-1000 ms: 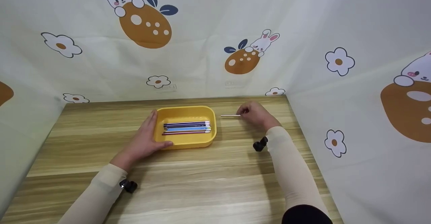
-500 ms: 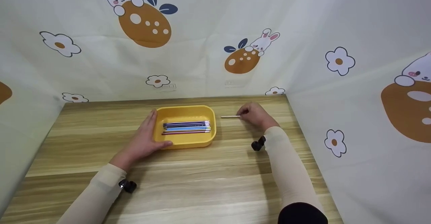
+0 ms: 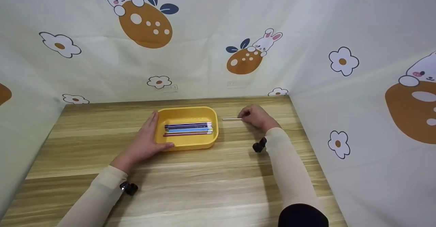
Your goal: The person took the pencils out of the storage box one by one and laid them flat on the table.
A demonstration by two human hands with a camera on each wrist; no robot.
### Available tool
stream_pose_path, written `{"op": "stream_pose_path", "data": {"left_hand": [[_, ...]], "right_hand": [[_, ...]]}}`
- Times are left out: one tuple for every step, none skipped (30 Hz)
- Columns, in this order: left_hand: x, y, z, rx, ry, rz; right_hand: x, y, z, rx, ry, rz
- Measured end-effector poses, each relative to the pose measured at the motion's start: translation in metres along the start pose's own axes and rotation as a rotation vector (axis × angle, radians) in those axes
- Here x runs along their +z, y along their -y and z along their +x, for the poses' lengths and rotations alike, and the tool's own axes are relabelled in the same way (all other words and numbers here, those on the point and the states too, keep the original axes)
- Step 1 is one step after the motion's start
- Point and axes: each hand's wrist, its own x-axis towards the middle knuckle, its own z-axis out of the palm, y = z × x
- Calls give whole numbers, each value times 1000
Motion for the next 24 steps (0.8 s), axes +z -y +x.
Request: {"op": "stream_pose_path", "data": {"left_hand": [[0, 0, 0, -1, -1, -2], [0, 0, 0, -3, -2, -1], [0, 0, 0, -6, -2, -2], [0, 1, 0, -7, -2, 0], [1, 1, 0, -8, -3, 2], [1, 1, 1, -11, -2, 4], [1, 1, 1, -13, -1, 6], [1, 1, 1, -15, 0, 7], [1, 0, 1, -16, 2, 7], [1, 0, 1, -17, 3, 7], [1, 0, 1, -19, 4, 7], [1, -1, 0, -22, 6, 7], [1, -1, 0, -23, 9, 5], [0, -2, 0, -26, 11, 4], [0, -2, 0, -28, 13, 4], [0, -2, 0, -31, 15, 2], [0, -2, 0, -33, 15, 3], [0, -3, -1, -36, 17, 1], [0, -3, -1, -38, 17, 0], [0, -3, -1, -38, 17, -1], [0, -3, -1, -38, 15, -3], [0, -3, -1, -37, 13, -6], [0, -3, -1, -36, 12, -6], [0, -3, -1, -34, 11, -6]], "right_hand": [[0, 1, 0, -1, 3, 2], [0, 1, 0, 0, 6, 3], [0, 1, -1, 6, 7, 1], [0, 2, -1, 14, 9, 3], [0, 2, -1, 23, 9, 5], [0, 2, -1, 32, 10, 6], [0, 2, -1, 37, 11, 9], [0, 1, -1, 42, 10, 10], [1, 1, -1, 42, 9, 9], [1, 0, -1, 44, 7, 14], [1, 0, -1, 45, 5, 19], [2, -1, -1, 46, 3, 21], [2, -1, -1, 45, 1, 26], [2, -1, -1, 49, -3, 33], [3, -1, -1, 54, -6, 41], [3, -1, -1, 57, -9, 55], [3, -1, -2, 64, -15, 72], [4, -1, -2, 68, -20, 83], [4, 0, -3, 73, -27, 99], [5, 0, -4, 78, -37, 112], [5, 1, -4, 87, -51, 123], [6, 2, -5, 89, -67, 128], [7, 4, -5, 95, -86, 133], [8, 6, -6, 100, -107, 135]]}}
